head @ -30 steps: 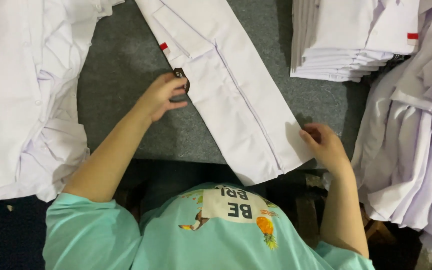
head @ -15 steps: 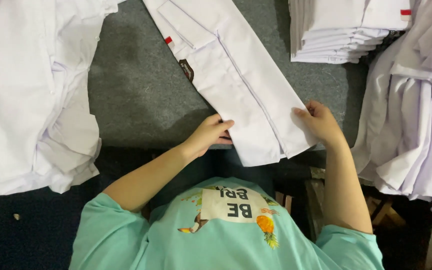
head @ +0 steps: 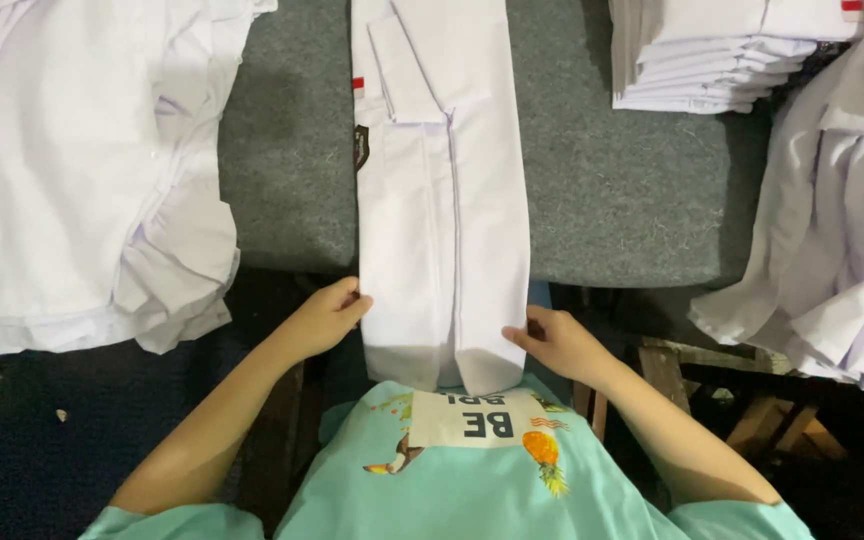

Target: Folding a white long-sleeved shirt and buttoning the collar on a flat work surface in a factory setting.

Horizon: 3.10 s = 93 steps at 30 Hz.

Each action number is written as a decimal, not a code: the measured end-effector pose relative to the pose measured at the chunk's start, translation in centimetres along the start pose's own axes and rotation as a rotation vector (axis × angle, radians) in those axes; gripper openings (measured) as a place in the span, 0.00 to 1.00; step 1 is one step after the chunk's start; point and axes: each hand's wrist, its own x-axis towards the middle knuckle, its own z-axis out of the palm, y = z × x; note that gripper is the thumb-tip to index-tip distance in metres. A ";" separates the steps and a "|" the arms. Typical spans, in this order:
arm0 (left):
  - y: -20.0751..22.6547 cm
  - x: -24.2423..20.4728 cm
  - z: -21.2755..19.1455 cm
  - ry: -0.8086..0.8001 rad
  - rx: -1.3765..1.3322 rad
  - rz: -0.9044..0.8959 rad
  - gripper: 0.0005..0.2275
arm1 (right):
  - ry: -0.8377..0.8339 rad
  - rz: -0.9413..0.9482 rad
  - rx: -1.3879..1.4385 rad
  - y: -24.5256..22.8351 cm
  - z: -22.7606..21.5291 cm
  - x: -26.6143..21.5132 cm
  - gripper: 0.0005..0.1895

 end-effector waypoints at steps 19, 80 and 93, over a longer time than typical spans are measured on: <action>14.6 26.4 -13.8 0.678 0.229 0.445 0.23 | 0.550 -0.634 -0.160 -11.5 -14.5 25.8 0.17; 22.8 30.3 -6.1 0.352 0.913 0.585 0.40 | 0.238 -0.520 0.426 -14.3 -21.8 39.1 0.08; 23.2 29.9 -6.3 0.320 0.918 0.569 0.39 | 0.216 -0.516 0.583 -13.8 -22.3 38.7 0.04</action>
